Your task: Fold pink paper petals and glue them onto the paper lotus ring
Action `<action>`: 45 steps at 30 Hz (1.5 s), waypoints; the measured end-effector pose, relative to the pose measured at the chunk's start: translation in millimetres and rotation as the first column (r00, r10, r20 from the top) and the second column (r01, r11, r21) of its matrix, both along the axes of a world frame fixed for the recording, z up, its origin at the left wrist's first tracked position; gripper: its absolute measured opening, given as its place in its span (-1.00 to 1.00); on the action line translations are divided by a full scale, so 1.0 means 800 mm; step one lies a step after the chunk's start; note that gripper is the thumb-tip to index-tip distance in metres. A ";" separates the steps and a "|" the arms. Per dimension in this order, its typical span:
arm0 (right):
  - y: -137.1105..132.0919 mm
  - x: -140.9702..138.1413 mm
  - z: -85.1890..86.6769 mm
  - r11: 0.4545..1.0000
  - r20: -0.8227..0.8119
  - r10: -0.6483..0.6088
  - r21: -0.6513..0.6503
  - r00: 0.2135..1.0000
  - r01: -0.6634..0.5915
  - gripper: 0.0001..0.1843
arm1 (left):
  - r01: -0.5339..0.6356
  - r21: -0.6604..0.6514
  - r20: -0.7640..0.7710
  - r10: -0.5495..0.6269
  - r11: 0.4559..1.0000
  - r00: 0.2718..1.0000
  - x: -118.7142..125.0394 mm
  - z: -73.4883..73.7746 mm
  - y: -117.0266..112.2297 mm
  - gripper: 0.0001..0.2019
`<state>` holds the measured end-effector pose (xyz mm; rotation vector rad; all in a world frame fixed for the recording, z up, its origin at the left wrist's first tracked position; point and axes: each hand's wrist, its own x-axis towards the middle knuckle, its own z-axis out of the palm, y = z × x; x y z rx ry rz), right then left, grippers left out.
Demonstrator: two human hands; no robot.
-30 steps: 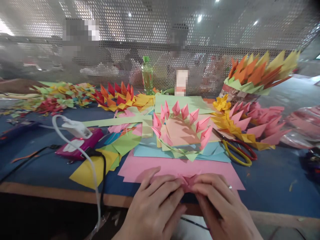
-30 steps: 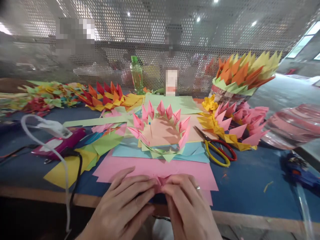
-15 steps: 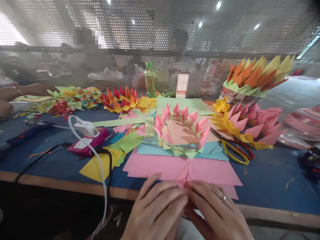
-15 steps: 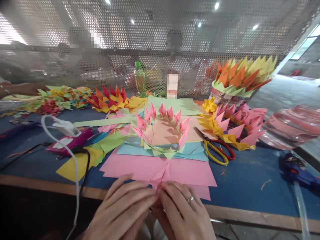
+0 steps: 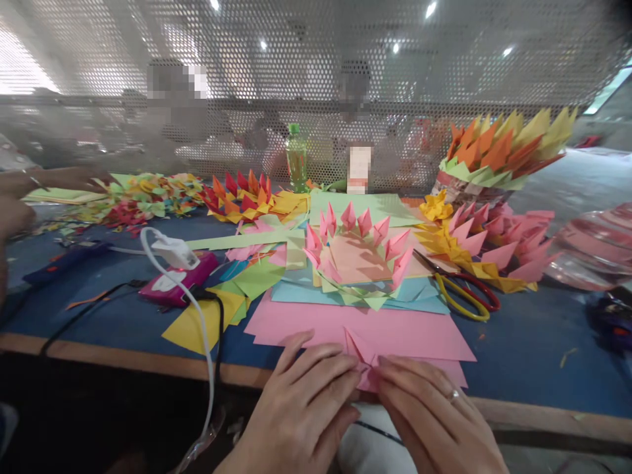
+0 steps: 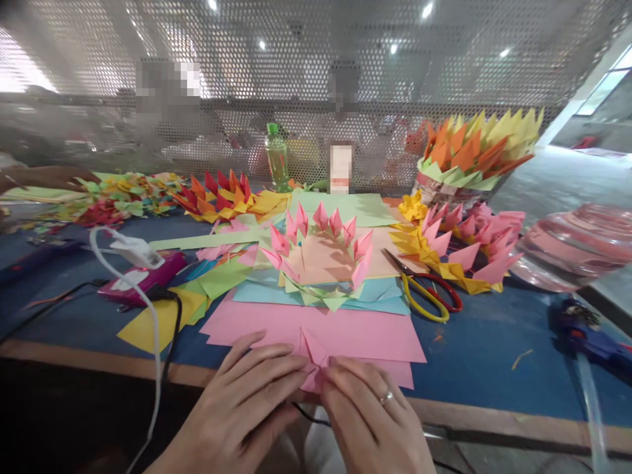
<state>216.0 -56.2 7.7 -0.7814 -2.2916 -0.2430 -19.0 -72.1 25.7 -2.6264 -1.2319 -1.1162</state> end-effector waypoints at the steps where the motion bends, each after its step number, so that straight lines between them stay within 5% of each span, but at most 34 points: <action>1: 0.001 0.003 0.000 1.000 0.002 -0.010 -0.005 1.000 0.010 -0.74 | 0.005 -0.004 -0.007 -0.005 1.000 1.000 0.001 -0.001 -0.001 -0.79; 12: 0.009 0.010 0.006 0.998 -0.030 -0.019 -0.055 0.999 0.017 -0.69 | -0.033 0.017 0.014 0.032 0.999 0.999 0.021 -0.023 -0.002 -0.73; 21: 0.006 0.015 -0.005 0.989 -0.028 -0.035 -0.144 0.999 0.031 -0.78 | 0.002 -0.054 0.112 0.004 0.999 0.994 0.024 0.000 0.014 -0.86; 30: 0.010 0.011 0.009 0.990 -0.037 -0.116 -0.087 0.993 0.112 -0.76 | -0.031 -0.091 0.187 0.048 0.995 0.981 0.041 -0.005 0.023 -0.83; 45: 0.025 0.010 0.013 0.933 -0.115 -0.118 -0.352 0.986 0.071 -0.94 | -0.038 -0.391 0.269 0.153 0.920 0.951 0.045 -0.004 0.029 -0.87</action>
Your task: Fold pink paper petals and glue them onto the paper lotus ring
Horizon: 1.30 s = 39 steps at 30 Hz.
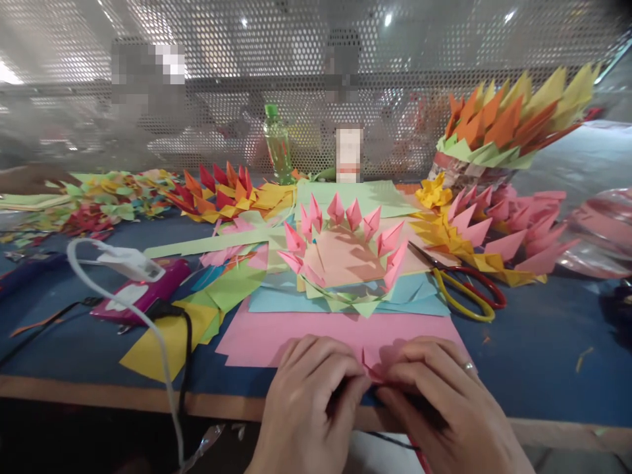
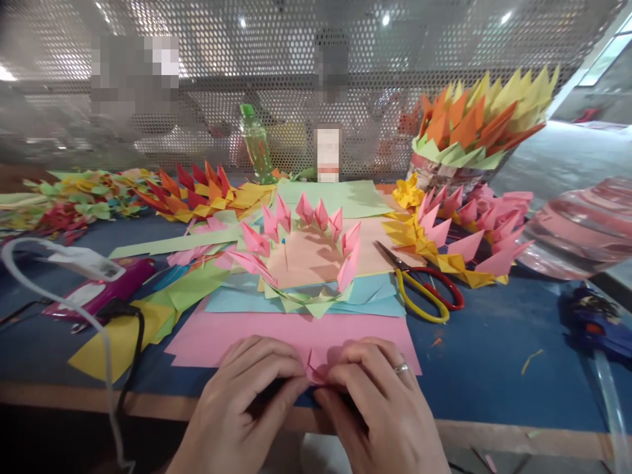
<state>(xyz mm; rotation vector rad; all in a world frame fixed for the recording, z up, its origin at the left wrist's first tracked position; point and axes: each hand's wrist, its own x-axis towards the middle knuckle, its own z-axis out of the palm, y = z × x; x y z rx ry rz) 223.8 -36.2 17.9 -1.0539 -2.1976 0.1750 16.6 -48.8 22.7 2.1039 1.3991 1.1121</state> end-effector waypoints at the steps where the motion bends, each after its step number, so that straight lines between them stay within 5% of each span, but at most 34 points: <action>1: 0.000 0.000 -0.001 1.000 0.007 -0.003 -0.015 1.000 0.003 -0.93 | 0.002 -0.019 -0.015 -0.002 1.000 1.000 0.000 0.000 0.000 -0.87; 39: 0.011 -0.004 -0.008 0.987 0.160 -0.162 0.043 0.974 0.157 -0.90 | -0.107 0.016 -0.207 0.108 0.994 0.972 0.009 -0.005 0.003 -0.79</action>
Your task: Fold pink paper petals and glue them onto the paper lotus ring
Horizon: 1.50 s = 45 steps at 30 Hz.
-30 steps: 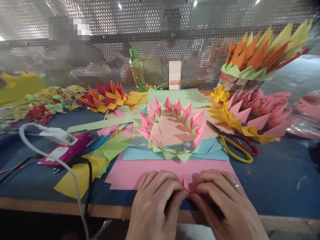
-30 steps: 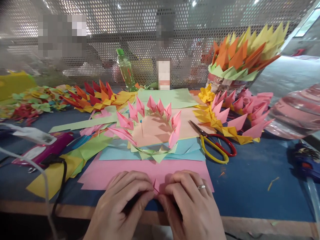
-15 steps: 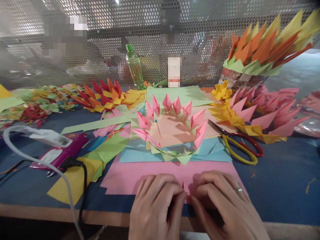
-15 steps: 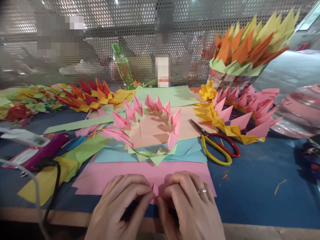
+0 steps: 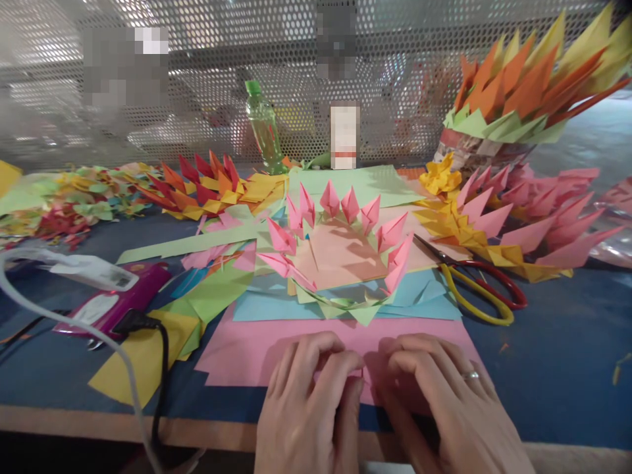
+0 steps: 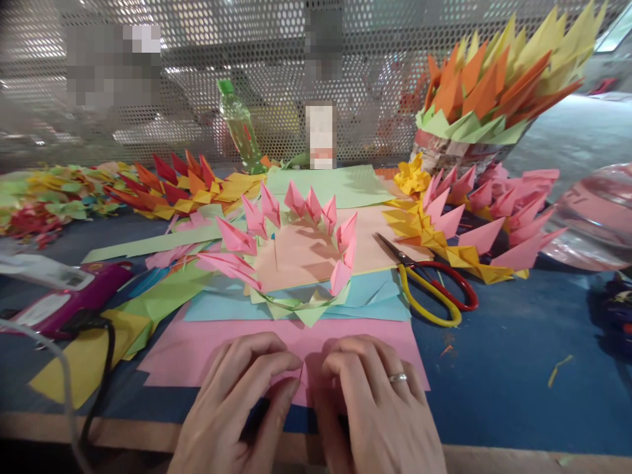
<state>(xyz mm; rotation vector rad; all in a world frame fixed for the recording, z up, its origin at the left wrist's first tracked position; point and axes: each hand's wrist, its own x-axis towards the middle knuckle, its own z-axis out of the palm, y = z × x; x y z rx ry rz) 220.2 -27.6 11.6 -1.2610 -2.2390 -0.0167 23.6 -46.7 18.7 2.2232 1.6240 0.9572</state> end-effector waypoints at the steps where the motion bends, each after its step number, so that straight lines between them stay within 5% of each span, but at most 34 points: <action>1: 0.000 0.000 0.000 1.000 0.001 0.004 -0.002 1.000 -0.004 -0.91 | -0.006 0.013 -0.010 0.006 1.000 1.000 0.001 -0.001 -0.001 -0.77; 16: -0.006 0.001 0.006 0.998 -0.040 0.043 -0.039 0.998 -0.045 -0.61 | 0.029 0.105 -0.097 -0.018 0.994 0.995 0.004 0.000 -0.005 -0.50; 21: -0.015 0.004 -0.003 0.994 -0.104 0.093 0.065 0.990 -0.086 -0.57 | 0.000 0.111 -0.089 0.010 0.994 0.996 0.007 -0.003 -0.004 -0.54; 26: -0.020 0.012 -0.015 0.976 0.006 0.141 0.167 0.990 -0.140 -0.55 | -0.001 0.129 -0.075 0.011 0.992 0.997 0.006 -0.003 -0.004 -0.51; 33: -0.023 0.012 -0.014 0.972 -0.018 0.156 0.180 0.988 -0.151 -0.58 | 0.032 0.371 -0.038 -0.019 0.928 0.999 0.009 -0.018 -0.022 -0.61; 38: -0.022 0.015 -0.010 0.965 0.054 0.162 0.199 0.985 -0.170 -0.58 | 0.017 0.449 -0.152 0.058 0.893 0.987 0.010 -0.037 -0.038 -0.66; 45: -0.026 0.014 -0.021 0.961 0.059 0.137 0.232 0.989 -0.147 -0.63 | 0.177 0.443 -0.395 0.014 0.879 0.919 -0.006 -0.032 -0.037 -0.52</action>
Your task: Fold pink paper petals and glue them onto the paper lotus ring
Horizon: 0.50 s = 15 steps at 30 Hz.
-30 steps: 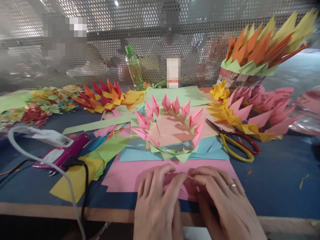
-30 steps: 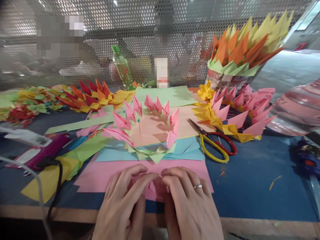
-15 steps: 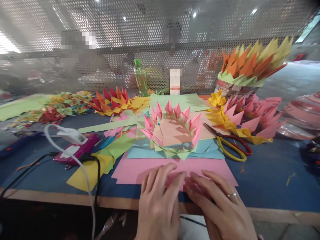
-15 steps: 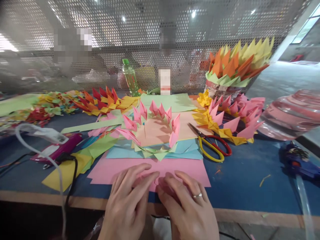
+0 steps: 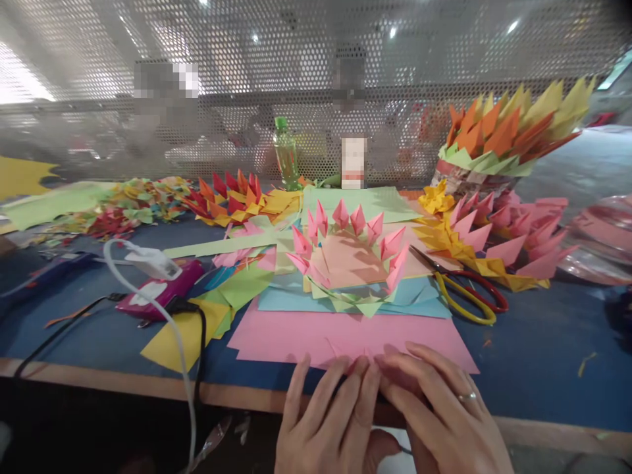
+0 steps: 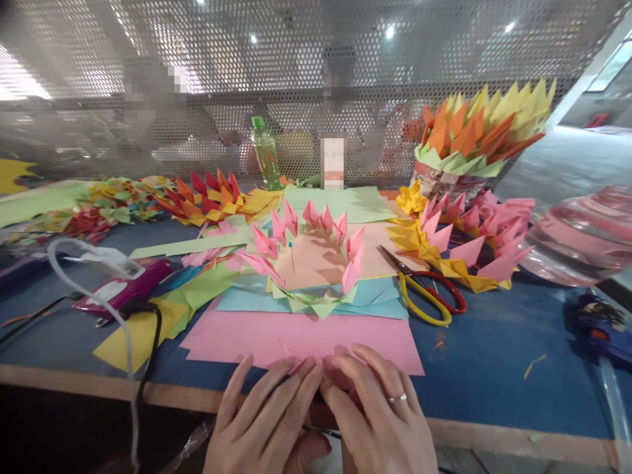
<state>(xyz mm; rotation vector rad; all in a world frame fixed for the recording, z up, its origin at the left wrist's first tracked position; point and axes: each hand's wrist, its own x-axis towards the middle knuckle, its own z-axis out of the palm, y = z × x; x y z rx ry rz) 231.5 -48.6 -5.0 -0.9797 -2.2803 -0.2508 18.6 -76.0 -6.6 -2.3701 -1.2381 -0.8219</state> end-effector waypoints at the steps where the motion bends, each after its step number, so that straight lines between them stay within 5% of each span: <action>1: 0.000 0.000 -0.001 1.000 0.000 0.004 0.007 1.000 -0.004 -0.64 | 0.000 0.002 0.031 0.000 1.000 1.000 0.000 0.001 0.002 -0.53; 7: -0.004 0.001 -0.005 0.998 0.037 0.043 0.047 0.998 -0.044 -0.70 | 0.030 -0.051 0.150 -0.022 0.998 0.988 0.009 0.005 0.013 -0.62; 15: -0.008 0.003 -0.016 0.998 0.040 0.035 0.043 0.999 -0.037 -0.65 | -0.095 0.055 0.333 0.072 0.994 0.940 0.035 -0.020 0.012 -0.55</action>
